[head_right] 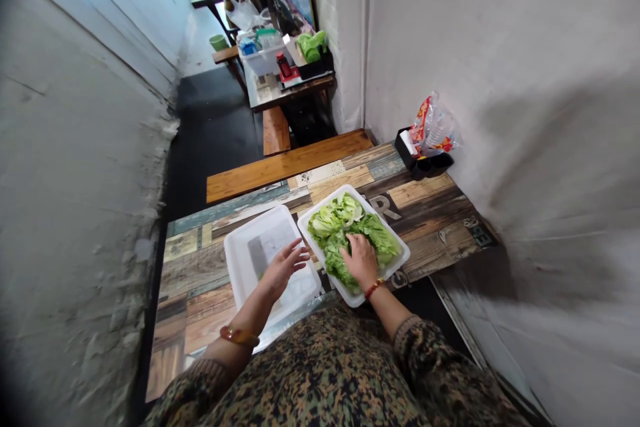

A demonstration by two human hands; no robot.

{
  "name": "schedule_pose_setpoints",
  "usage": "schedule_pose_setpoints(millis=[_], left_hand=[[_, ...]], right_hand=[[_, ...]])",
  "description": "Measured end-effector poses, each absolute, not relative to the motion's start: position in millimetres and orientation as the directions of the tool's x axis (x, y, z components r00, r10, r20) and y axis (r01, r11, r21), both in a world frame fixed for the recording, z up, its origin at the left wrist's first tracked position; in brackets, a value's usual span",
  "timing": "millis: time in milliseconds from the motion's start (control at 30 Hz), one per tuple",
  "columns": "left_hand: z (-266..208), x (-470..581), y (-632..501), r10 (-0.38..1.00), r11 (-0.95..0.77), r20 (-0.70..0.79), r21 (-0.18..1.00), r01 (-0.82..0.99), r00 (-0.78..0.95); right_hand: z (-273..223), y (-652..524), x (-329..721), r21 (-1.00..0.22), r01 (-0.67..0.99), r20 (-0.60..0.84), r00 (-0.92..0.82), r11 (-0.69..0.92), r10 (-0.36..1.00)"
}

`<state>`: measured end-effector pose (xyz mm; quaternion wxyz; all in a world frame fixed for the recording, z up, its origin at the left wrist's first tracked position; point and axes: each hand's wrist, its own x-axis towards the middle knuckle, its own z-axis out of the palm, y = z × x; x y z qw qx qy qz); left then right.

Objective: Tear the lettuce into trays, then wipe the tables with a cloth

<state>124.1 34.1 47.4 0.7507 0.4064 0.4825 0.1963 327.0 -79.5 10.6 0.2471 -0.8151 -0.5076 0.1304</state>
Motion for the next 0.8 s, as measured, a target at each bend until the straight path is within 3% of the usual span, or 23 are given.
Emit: schedule_pose_setpoints(millis=[67, 200, 267, 400, 600, 800], left_hand=[[44.4, 143.1, 40.6, 0.685, 0.478, -0.517, 0.851, 0.219, 0.513], [30.8, 183.3, 50.1, 0.689, 0.036, -0.358, 0.885, 0.464, 0.63], [24.2, 201.6, 54.1, 0.673, -0.134, -0.296, 0.853, 0.505, 0.678], [22.0, 228.1, 60.5, 0.619, -0.304, -0.222, 0.817, 0.49, 0.753], [38.2, 241.2, 61.4, 0.568, -0.408, -0.173, 0.79, 0.458, 0.805], [34.2, 242.0, 55.2, 0.626, -0.274, -0.205, 0.846, 0.458, 0.753]], right_hand=[[7.6, -74.7, 321.7, -0.529, 0.736, 0.036, 0.518, -0.423, 0.855], [4.9, -68.0, 325.5, -0.641, 0.668, 0.098, 0.56, -0.378, 0.823], [4.5, -67.7, 327.9, -0.674, 0.647, 0.126, 0.577, -0.356, 0.807], [11.1, -69.5, 327.2, -0.661, 0.655, 0.117, 0.572, -0.366, 0.812], [32.7, -68.6, 325.6, -0.484, 0.741, 0.048, 0.553, -0.465, 0.832], [32.2, -64.8, 328.5, -0.41, 0.804, 0.037, 0.487, -0.431, 0.872]])
